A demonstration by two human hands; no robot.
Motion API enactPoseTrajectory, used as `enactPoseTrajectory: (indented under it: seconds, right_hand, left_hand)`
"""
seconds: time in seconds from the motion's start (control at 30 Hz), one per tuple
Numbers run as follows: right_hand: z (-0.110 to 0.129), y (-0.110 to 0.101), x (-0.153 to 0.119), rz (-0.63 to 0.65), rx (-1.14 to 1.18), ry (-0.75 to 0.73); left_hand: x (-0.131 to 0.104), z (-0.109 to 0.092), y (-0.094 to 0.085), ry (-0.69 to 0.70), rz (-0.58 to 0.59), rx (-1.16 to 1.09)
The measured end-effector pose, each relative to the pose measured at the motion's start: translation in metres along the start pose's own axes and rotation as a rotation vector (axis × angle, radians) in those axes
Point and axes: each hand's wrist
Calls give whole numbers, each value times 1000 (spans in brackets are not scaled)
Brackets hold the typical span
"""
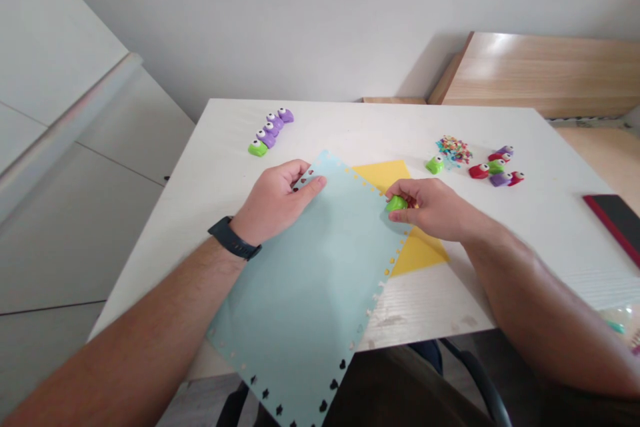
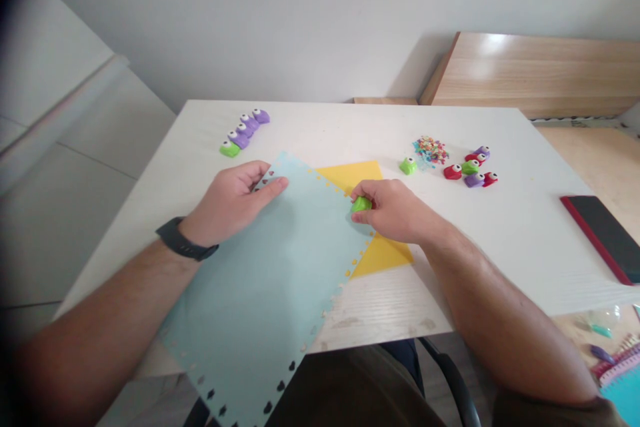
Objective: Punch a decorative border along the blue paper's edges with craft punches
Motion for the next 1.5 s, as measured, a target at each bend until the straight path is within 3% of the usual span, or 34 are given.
enactPoseTrajectory:
  seconds: [0.4, 0.8, 1.5]
  right_hand:
    - [10, -6, -3, 66, -58, -20]
    - [5, -22, -5, 112, -2, -10]
    - [5, -23, -5, 135, -44, -13]
  left_hand:
    - [0, -1, -1, 7, -8, 33]
    - [1, -1, -3, -10, -27, 42]
    - [1, -2, -5, -40, -41, 10]
Point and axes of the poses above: each hand's wrist, its own x-axis towards the middle knuckle, its own y-axis out of the palm, z = x × y, and after that the axes turned 14 degrees about x, right-handed
